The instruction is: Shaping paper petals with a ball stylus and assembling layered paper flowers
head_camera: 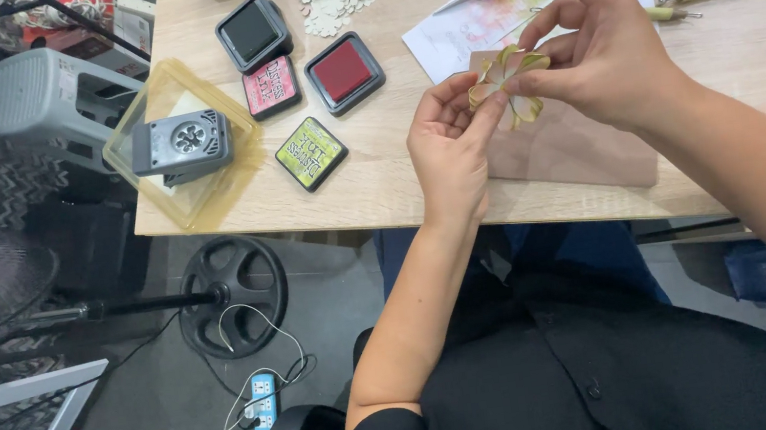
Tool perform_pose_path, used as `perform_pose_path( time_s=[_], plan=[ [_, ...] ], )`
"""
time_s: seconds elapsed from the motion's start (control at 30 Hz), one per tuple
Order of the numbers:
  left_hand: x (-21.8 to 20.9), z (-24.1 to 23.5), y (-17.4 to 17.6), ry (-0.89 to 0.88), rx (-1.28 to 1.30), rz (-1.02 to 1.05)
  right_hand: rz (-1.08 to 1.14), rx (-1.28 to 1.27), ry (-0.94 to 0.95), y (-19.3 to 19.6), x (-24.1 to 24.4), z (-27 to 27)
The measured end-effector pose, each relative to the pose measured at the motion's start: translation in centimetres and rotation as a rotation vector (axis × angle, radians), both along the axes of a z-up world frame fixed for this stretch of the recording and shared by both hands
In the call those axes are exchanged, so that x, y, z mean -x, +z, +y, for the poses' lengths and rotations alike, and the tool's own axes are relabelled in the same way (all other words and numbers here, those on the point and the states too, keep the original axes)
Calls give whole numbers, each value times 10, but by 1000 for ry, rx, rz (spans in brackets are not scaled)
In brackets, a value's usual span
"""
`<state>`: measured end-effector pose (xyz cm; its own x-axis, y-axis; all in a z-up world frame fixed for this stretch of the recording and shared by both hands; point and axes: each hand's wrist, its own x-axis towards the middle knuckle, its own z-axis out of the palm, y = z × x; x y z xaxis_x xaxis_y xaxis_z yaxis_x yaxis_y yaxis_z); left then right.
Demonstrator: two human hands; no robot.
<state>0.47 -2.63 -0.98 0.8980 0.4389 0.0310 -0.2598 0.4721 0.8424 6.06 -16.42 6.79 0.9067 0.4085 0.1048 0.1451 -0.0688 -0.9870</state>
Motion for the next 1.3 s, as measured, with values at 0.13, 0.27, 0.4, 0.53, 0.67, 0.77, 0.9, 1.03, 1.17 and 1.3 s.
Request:
perform_pose_path(
  time_s=[0.13, 0.27, 0.4, 0.53, 0.67, 0.77, 0.9, 1.03, 1.17, 1.3],
  plan=[
    [1, -1, 5, 3, 3, 29, -25, 27, -9, 1, 1, -2],
    [-1, -1, 1, 2, -4, 26, -11, 47, -29, -5, -2, -2],
    [-3, -1, -4, 3, -10, -8, -31, 70, -41, -9, -5, -3],
    [-4, -3, -2, 10, -27, 19, -61, 112, -74, -7, -4, -3],
    [-7, -3, -5, 11, -49, 21, -84, 108, -92, -13, -6, -3],
    [-8, -3, -7, 18, -54, 4, -115, 94, -84, -17, -7, -3],
    [-8, -6, -4, 34, -52, -33, -119, 69, -101, -15, -5, 0],
    [-8, -11, -2, 82, -19, -77, -106, -39, -105, -19, -7, 3],
    [-3, -12, 5, 115, -58, -53, -93, -83, -94, -22, -9, 4],
    [-2, -9, 6, 105, -37, -44, -71, -124, -74, -24, -11, 4]
  ],
)
